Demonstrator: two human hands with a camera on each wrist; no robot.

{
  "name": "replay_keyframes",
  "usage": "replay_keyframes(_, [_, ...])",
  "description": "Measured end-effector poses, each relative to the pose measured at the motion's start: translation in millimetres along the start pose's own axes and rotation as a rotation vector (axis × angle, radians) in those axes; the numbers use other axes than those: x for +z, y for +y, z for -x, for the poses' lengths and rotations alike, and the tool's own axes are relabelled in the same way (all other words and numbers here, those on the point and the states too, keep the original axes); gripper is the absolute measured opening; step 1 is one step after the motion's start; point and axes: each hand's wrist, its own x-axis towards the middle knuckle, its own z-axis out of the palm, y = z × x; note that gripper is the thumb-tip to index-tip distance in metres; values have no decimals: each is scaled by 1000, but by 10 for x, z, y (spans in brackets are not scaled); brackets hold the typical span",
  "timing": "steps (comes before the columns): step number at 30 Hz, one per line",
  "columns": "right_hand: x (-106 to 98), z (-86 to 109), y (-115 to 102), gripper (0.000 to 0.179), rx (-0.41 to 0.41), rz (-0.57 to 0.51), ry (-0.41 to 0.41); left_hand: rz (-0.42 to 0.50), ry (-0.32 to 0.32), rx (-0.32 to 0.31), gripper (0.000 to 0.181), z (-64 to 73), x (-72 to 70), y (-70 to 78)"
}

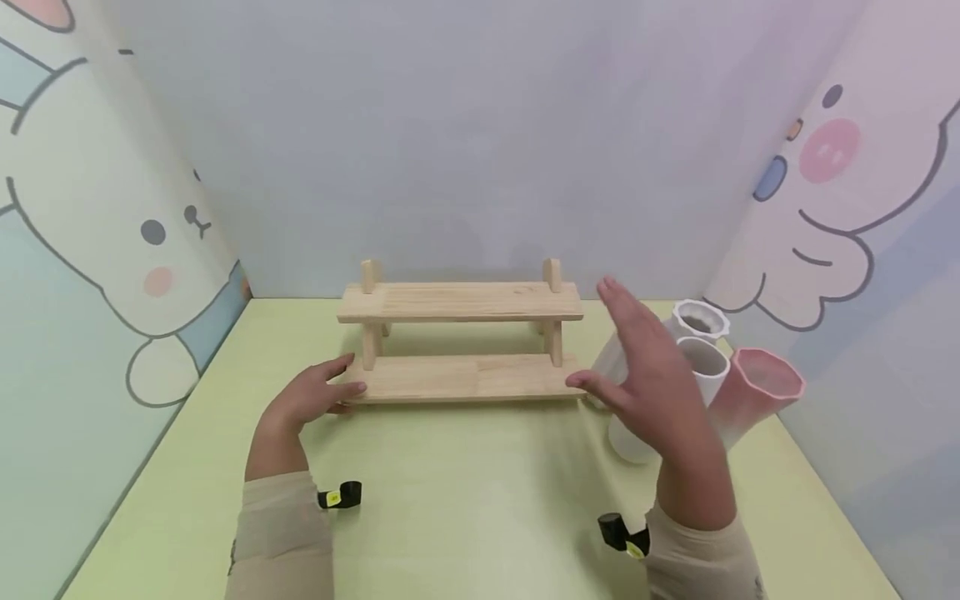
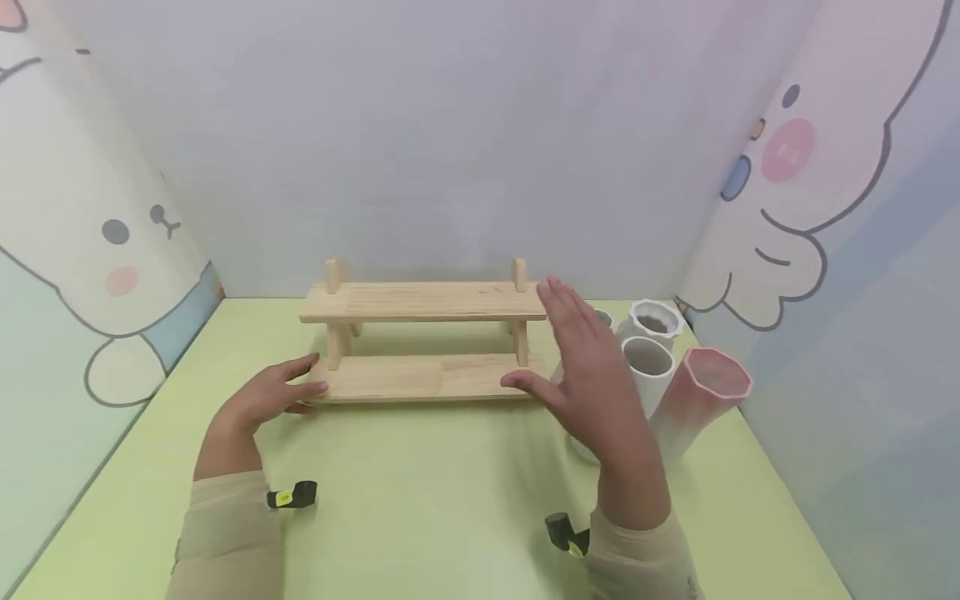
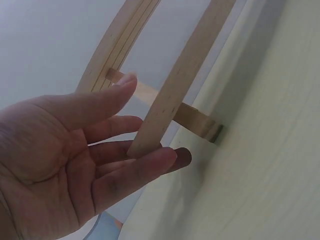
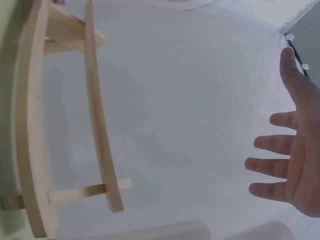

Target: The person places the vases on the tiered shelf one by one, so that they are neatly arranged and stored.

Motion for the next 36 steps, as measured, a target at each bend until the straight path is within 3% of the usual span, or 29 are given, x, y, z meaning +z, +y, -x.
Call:
replay_keyframes(5, [-270,104,75,98,-14,-9,291,-16,8,-12,87,-6,5,-9])
replay_keyframes(8, [-456,194,140,98,45,-24,424,-27,5,-10,89,-17,4,-16])
replay_keyframes(10, [-576,264,202,100,97,-43,473,-33,0,-11,90,-22,4,-17])
replay_keyframes(13, [-702,390,379,95,169,-130,487,-46,2,-18,92,-34,1,-30])
replay_keyframes(17, [-741,585,734,85,322,-232,430,-44,8,-15,93,-48,-8,-55])
replay_keyframes(21, [-692,772,1029,86,463,-316,368,-30,-1,-5,94,-69,5,-69])
replay_keyframes(25, [-549,869,1217,82,536,-535,367,-16,1,-8,95,-70,-2,-104])
replay_keyframes(29, [-389,945,1314,77,584,-826,472,-6,8,-5,94,-72,-4,-110])
replay_keyframes(32, [-306,988,1366,67,646,-956,548,2,4,-3,93,-77,8,-96])
replay_keyframes(36, [-249,1010,1408,50,783,-958,558,9,5,-4,92,-77,25,-82])
